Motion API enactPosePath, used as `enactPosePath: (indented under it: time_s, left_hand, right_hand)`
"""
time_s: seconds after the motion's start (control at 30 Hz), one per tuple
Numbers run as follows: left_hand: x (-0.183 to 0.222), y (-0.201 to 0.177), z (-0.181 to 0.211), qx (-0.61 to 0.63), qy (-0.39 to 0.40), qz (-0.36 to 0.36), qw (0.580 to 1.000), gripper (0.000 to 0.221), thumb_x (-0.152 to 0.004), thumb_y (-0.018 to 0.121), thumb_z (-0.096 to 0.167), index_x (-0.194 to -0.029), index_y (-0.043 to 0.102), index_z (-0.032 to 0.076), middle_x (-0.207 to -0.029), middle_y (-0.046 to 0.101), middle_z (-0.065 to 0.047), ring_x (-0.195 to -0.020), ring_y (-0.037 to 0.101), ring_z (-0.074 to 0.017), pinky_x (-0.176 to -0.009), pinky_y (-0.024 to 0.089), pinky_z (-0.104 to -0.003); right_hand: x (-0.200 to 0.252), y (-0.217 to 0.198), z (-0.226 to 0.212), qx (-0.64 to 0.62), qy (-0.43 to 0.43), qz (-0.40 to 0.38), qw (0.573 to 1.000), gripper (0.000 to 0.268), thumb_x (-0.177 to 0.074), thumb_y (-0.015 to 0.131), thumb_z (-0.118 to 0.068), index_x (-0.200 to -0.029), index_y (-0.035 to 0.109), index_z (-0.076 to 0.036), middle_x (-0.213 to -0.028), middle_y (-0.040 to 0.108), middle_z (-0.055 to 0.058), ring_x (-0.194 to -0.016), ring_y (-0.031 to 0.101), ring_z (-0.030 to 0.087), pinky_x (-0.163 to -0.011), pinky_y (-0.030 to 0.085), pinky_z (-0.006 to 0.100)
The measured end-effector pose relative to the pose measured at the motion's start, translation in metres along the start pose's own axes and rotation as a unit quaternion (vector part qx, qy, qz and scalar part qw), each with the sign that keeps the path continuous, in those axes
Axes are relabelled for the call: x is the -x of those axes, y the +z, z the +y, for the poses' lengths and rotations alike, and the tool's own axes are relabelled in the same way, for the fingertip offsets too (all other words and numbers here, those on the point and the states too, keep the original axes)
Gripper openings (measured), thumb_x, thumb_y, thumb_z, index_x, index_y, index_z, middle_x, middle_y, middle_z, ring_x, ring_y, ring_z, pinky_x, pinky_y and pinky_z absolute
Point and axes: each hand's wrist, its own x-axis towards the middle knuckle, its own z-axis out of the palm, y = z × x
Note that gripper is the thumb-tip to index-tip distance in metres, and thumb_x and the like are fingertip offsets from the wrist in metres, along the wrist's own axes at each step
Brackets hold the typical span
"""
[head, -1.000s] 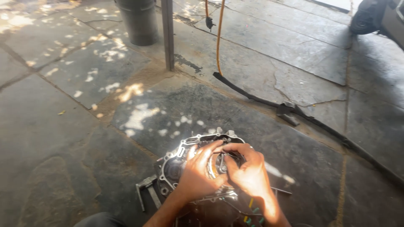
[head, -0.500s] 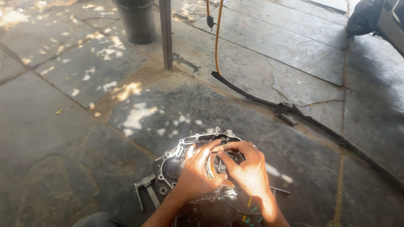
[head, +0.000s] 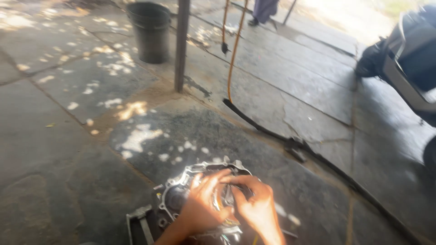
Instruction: Repairing or reassembling a motorcycle engine component.
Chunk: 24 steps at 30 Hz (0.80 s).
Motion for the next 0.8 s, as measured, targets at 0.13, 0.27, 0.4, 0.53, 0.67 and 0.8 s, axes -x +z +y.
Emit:
enactPosePath:
  time_s: [0.13, 0.27, 0.4, 0.53, 0.67, 0.8]
  left_hand:
    - [0.002, -0.001, -0.005, 0.010, 0.006, -0.006, 1.000, 0.088, -0.064, 0.087, 0.026, -0.144, 0.053, 0.010, -0.137, 0.069, -0.010, -0.129, 0.064, -0.0306, -0.118, 0.025, -0.059]
    - [0.000, -0.007, 0.006, 0.041, -0.028, -0.037, 0.998, 0.088, -0.067, 0.084, 0.026, -0.147, 0.051, 0.011, -0.132, 0.073, -0.008, -0.130, 0.064, -0.0298, -0.120, 0.025, -0.059]
    - [0.000, -0.008, 0.005, 0.033, -0.014, -0.016, 0.999, 0.090, -0.064, 0.085, 0.025, -0.146, 0.052, 0.012, -0.133, 0.070, -0.010, -0.128, 0.064, -0.0300, -0.119, 0.026, -0.059]
    - [-0.003, -0.006, 0.003, 0.028, -0.016, -0.021, 0.999, 0.092, -0.061, 0.086, 0.025, -0.145, 0.050, 0.013, -0.135, 0.068, -0.010, -0.130, 0.062, -0.0297, -0.119, 0.024, -0.060]
    - [-0.003, -0.009, 0.007, 0.040, -0.045, -0.053, 0.997, 0.094, -0.063, 0.085, 0.026, -0.148, 0.046, 0.014, -0.132, 0.072, -0.006, -0.131, 0.061, -0.0280, -0.119, 0.021, -0.062]
    - [-0.002, -0.008, 0.004, 0.030, -0.038, -0.049, 0.998, 0.094, -0.062, 0.086, 0.026, -0.147, 0.048, 0.014, -0.134, 0.067, -0.008, -0.130, 0.060, -0.0289, -0.118, 0.022, -0.062]
  right_hand:
    - [-0.002, 0.008, 0.006, -0.053, -0.096, 0.014, 0.994, 0.019, -0.075, 0.073, -0.005, -0.093, 0.079, -0.006, -0.091, 0.082, 0.008, -0.081, 0.081, 0.019, -0.071, 0.061, 0.031]
    - [0.000, 0.007, 0.010, 0.041, -0.051, 0.047, 0.997, 0.014, -0.072, 0.082, -0.009, -0.086, 0.078, -0.006, -0.088, 0.080, 0.009, -0.079, 0.078, 0.022, -0.068, 0.059, 0.032]
    - [0.003, 0.002, -0.002, 0.038, -0.076, 0.036, 0.996, 0.015, -0.074, 0.078, -0.006, -0.089, 0.079, -0.006, -0.091, 0.081, 0.009, -0.086, 0.078, 0.024, -0.075, 0.058, 0.033]
    - [0.001, 0.001, -0.006, -0.029, -0.071, 0.005, 0.997, 0.019, -0.077, 0.073, -0.005, -0.095, 0.079, -0.006, -0.094, 0.081, 0.008, -0.088, 0.079, 0.022, -0.077, 0.060, 0.032]
    - [0.000, 0.004, 0.001, 0.008, -0.018, 0.029, 0.999, 0.018, -0.073, 0.086, -0.012, -0.088, 0.079, -0.006, -0.089, 0.079, 0.009, -0.080, 0.076, 0.020, -0.072, 0.058, 0.032]
    - [0.000, 0.005, 0.007, -0.003, 0.002, 0.025, 1.000, 0.015, -0.075, 0.082, -0.013, -0.089, 0.079, -0.007, -0.088, 0.080, 0.008, -0.080, 0.078, 0.018, -0.072, 0.059, 0.031]
